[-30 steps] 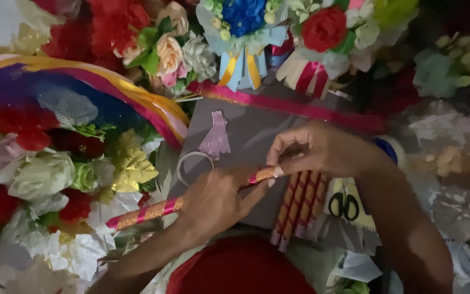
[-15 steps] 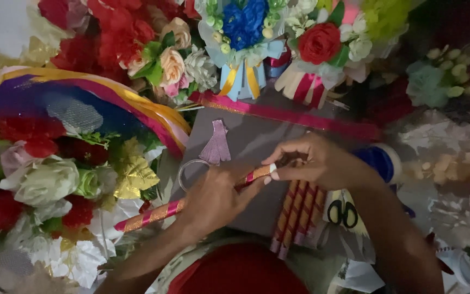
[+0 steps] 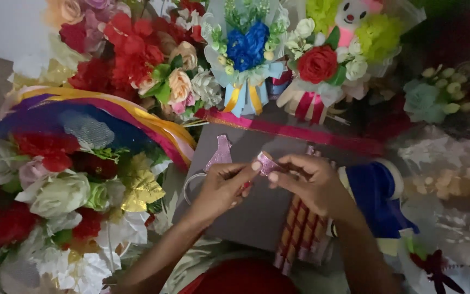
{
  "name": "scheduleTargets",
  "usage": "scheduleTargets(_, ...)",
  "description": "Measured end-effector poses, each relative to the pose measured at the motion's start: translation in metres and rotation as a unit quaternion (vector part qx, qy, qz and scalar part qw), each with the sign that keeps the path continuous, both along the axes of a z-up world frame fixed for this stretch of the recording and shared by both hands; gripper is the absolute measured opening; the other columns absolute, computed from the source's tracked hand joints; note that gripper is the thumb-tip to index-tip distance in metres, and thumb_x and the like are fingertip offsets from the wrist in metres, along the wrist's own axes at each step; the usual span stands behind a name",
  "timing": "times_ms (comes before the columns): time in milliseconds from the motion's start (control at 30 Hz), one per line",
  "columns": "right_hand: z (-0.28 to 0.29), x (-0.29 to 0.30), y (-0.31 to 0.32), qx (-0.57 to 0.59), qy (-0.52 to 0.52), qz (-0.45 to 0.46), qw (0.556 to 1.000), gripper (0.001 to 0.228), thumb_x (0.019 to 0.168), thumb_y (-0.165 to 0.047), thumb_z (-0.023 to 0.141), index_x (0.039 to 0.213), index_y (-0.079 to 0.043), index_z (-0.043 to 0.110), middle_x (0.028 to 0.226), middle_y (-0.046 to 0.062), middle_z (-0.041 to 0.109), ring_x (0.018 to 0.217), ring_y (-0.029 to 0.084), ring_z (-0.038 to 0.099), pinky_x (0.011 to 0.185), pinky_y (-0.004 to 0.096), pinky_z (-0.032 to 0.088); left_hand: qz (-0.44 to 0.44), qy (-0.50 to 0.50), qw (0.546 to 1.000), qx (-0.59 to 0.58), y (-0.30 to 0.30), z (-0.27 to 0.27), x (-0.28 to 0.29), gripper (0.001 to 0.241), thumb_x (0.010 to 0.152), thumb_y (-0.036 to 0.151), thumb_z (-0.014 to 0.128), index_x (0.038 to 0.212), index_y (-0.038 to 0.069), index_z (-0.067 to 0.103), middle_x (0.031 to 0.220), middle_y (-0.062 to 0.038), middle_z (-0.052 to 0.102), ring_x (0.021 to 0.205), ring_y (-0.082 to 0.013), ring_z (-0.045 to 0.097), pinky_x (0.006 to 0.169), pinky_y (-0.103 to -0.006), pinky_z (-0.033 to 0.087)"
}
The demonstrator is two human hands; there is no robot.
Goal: The person decorates a red and white striped candy cane by wrapping a gold glitter ribbon around it. They use scissors to cut a piece of double-sided tape, apply it to the ribbon, and then wrap the ribbon around the candy cane. Finally, they attach a small pink glitter dress cutout to the top of the candy cane.
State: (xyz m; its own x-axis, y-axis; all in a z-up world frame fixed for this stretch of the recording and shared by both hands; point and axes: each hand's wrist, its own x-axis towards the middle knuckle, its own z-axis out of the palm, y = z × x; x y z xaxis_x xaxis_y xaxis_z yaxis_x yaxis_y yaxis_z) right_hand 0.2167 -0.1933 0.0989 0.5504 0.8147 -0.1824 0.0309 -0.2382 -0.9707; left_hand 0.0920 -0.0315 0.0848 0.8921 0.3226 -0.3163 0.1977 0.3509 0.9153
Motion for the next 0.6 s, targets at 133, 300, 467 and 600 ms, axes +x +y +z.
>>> scheduleTargets(133, -0.003, -0.002, 0.002, 0.004, -0.001, -0.066, 0.998, 0.019, 0.092, -0.013, 0.077, 0.082, 0.003, 0.080, 0.072, 0.018, 0.080, 0.071, 0.019, 0.073, 0.075, 0.036, 0.062, 0.035, 0.037, 0.996, -0.067, -0.002, -0.003, 0.001, 0.041, 0.096, 0.032, 0.078, 0.065, 0.009, 0.064, 0.048, -0.010, 0.045, 0.034, -0.0064, 0.031, 0.030, -0.0183, 0.025)
scheduleTargets(300, 0.003, -0.004, 0.006, 0.009, 0.000, -0.077, 0.997, 0.019, 0.096, -0.009, 0.071, 0.082, 0.004, 0.074, 0.073, 0.019, 0.079, 0.074, 0.019, 0.073, 0.068, 0.035, 0.062, 0.043, 0.064, 0.992, -0.097, -0.002, -0.003, 0.002, 0.035, 0.096, 0.030, 0.078, 0.073, 0.007, 0.066, 0.051, -0.010, 0.049, 0.035, -0.0058, 0.034, 0.031, -0.0176, 0.030)
scheduleTargets(467, 0.008, -0.007, 0.009, -0.008, -0.028, -0.087, 0.996, 0.022, 0.095, -0.012, 0.073, 0.080, 0.004, 0.077, 0.069, 0.020, 0.078, 0.070, 0.018, 0.072, 0.064, 0.032, 0.061, 0.027, 0.057, 0.983, -0.171, -0.002, -0.008, 0.002, 0.036, 0.097, 0.034, 0.075, 0.078, 0.006, 0.063, 0.054, -0.010, 0.046, 0.037, -0.0057, 0.033, 0.032, -0.0162, 0.028)
scheduleTargets(600, 0.012, -0.009, 0.012, 0.001, -0.034, -0.097, 0.995, 0.020, 0.094, -0.012, 0.074, 0.080, 0.003, 0.077, 0.070, 0.017, 0.077, 0.072, 0.014, 0.068, 0.062, 0.030, 0.060, -0.006, 0.022, 0.981, -0.193, 0.000, -0.017, 0.001, 0.039, 0.099, 0.037, 0.072, 0.076, 0.007, 0.060, 0.054, -0.010, 0.045, 0.033, -0.0058, 0.033, 0.029, -0.0184, 0.027)
